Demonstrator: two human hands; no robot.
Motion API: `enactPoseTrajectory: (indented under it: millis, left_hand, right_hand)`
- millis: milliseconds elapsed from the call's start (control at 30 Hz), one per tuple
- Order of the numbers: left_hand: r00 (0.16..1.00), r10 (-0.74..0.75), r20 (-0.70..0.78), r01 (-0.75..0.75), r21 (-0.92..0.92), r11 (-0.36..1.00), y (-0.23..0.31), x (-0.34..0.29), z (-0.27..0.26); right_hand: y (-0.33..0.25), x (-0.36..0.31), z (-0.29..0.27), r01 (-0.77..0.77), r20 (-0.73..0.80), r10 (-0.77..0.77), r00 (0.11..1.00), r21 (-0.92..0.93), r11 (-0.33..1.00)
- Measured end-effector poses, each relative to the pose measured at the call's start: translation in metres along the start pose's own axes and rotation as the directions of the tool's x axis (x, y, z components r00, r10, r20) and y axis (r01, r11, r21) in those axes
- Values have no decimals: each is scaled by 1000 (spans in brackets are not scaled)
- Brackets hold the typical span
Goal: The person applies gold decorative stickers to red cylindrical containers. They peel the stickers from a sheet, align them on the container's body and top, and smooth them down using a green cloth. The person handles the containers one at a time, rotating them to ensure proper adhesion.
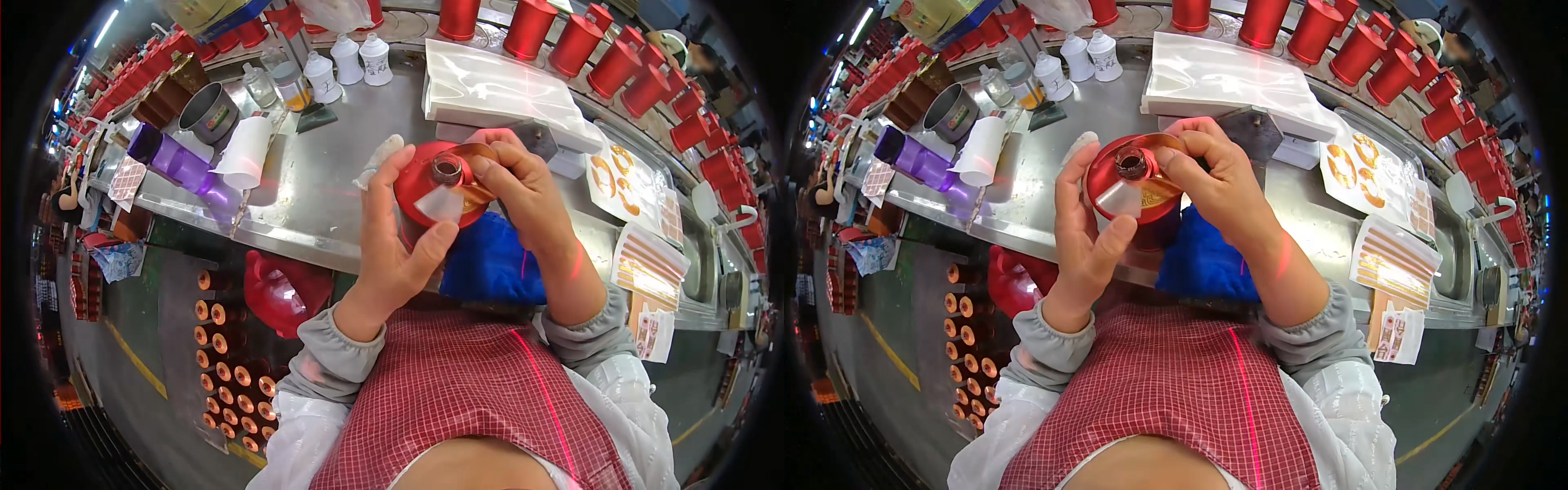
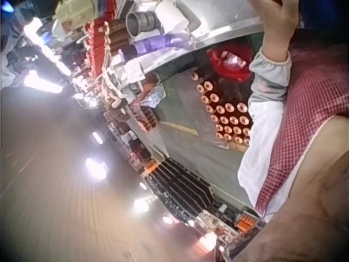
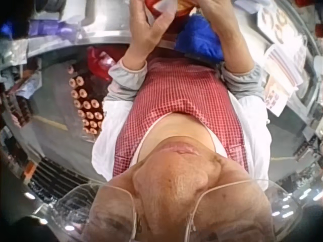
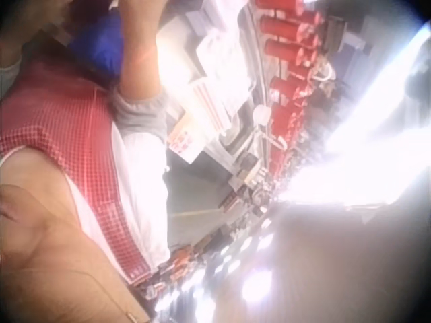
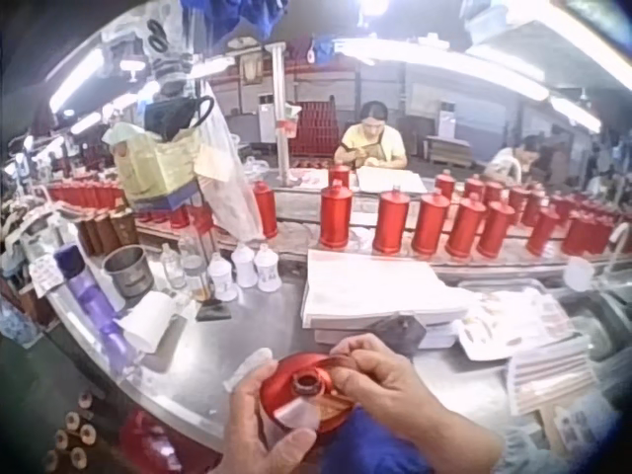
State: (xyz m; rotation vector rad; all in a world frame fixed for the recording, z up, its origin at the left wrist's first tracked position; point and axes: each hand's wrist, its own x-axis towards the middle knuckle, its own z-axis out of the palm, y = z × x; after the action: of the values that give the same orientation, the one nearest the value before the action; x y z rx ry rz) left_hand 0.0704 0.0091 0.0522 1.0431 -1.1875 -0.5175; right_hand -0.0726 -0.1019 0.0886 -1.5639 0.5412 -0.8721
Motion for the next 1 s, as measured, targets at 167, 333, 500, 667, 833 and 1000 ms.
enactPoseTrajectory:
  millis: [167, 333, 500, 667, 833, 1000]
  left_hand:
    - [966, -225, -129, 162, -376, 912, 11, 13, 4]
    - [937, -330, -115, 199, -601, 774, 8, 10, 0]
    - [996, -90, 8, 91, -53, 994, 9, 8, 6]
    - [999, 10, -46, -1, 203, 979, -1, 15, 2]
    - [987, -109, -120, 111, 16, 994, -4, 17, 3]
    - [968, -183, -169, 139, -241, 960, 3, 8, 9]
  right_hand:
    - [-1, 6, -9, -96, 89, 97, 991, -20, 995]
    - [1, 9, -12, -260, 187, 208, 960, 316, 913]
    - [-4, 5, -1, -310, 97, 296, 950, 400, 863]
    - [11, 10, -6, -215, 99, 199, 975, 197, 956]
    - [7, 18, -16, -242, 225, 226, 948, 48, 969]
    - [10, 13, -16, -312, 169, 271, 948, 301, 901]
